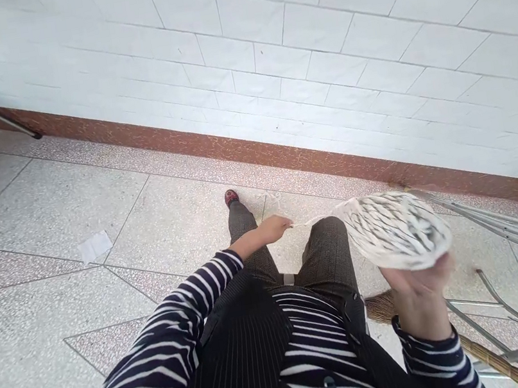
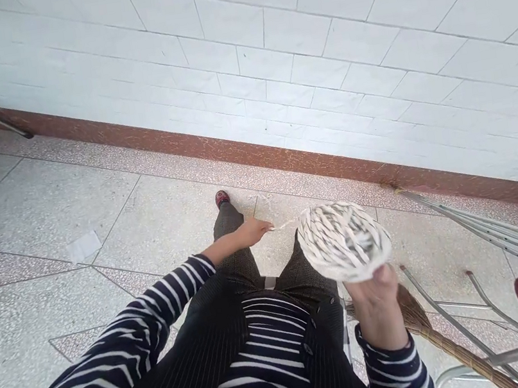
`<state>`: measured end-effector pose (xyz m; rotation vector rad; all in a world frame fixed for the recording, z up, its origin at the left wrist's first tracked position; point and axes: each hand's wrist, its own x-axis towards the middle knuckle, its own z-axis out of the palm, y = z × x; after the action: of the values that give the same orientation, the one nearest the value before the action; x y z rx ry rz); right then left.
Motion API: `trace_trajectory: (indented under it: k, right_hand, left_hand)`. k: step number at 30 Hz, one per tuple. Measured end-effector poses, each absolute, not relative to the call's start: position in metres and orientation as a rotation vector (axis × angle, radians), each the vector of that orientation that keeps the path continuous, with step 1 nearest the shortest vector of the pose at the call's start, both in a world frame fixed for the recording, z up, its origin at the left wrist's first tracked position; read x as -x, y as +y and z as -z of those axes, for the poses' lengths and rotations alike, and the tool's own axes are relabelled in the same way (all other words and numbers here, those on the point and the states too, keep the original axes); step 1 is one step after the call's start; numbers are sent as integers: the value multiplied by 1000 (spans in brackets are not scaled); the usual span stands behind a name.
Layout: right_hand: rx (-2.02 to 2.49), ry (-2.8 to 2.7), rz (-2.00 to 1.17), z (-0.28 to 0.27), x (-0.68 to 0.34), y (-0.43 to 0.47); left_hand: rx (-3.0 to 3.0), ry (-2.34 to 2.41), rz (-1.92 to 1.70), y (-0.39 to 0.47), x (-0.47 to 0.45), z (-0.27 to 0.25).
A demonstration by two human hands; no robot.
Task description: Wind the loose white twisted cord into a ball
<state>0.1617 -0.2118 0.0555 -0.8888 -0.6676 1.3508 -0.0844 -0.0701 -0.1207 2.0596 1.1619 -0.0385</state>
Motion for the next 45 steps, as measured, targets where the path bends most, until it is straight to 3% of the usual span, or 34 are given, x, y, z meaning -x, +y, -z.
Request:
trace_trajectory:
  k: [3,9,12,21,29,33,45]
  right_hand:
    - [887,-640,-1329,-50,-142,-177]
    - [959,-497,-1508,-14,-115,-163]
    - [980,-512,-1539,-3,-117,-168]
    - [1081,-593,-1593,6,-120,-186]
    - [1376,-627,-1504,-7,-129,-183]
    - [1294,-623,-1556,-7,-130,-186]
    - [1399,-658,-1225,3,-144,-157]
  left_hand:
    - [-1914,1266,-25,-83,91,127]
    - [-1580,915,-710,-97,49,95]
    - [-1465,853,-864,-104,35,81]
    - [-1569,1153,-579,-121,44,91]
    - [-1412,1183,-603,-115,43,99]
    - [-1458,1166,-582,-117,45,108]
    - [-1623,1144,-247,-151,67,100]
